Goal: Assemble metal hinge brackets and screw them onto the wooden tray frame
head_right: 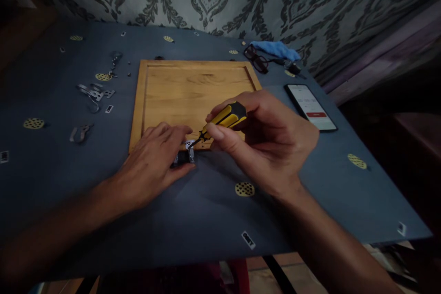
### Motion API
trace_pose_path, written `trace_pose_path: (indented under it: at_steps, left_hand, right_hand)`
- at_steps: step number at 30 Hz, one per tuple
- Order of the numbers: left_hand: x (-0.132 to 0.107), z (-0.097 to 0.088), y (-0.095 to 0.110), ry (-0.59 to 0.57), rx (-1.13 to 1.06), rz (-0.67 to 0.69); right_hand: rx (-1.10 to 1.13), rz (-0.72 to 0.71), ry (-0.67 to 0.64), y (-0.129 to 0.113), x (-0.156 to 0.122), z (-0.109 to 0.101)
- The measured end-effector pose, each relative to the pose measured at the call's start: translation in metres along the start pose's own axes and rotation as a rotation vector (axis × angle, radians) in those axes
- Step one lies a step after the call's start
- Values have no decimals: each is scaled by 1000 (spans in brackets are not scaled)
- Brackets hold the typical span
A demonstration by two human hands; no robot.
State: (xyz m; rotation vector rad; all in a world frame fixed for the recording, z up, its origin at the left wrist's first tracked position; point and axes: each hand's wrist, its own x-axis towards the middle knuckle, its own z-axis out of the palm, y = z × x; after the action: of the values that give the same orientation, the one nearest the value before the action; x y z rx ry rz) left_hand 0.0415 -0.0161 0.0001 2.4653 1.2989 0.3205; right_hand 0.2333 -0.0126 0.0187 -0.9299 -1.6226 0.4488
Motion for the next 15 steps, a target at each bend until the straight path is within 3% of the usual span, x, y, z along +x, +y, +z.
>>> trace_pose_path:
  at_steps: [10, 15]
  left_hand:
    - [0, 3, -3, 47, -28, 0]
    - [-1, 3, -2, 44, -27, 6]
  right_hand:
    - [5, -43, 23, 4, 1, 5]
    - [21, -27, -94, 3, 6, -2]
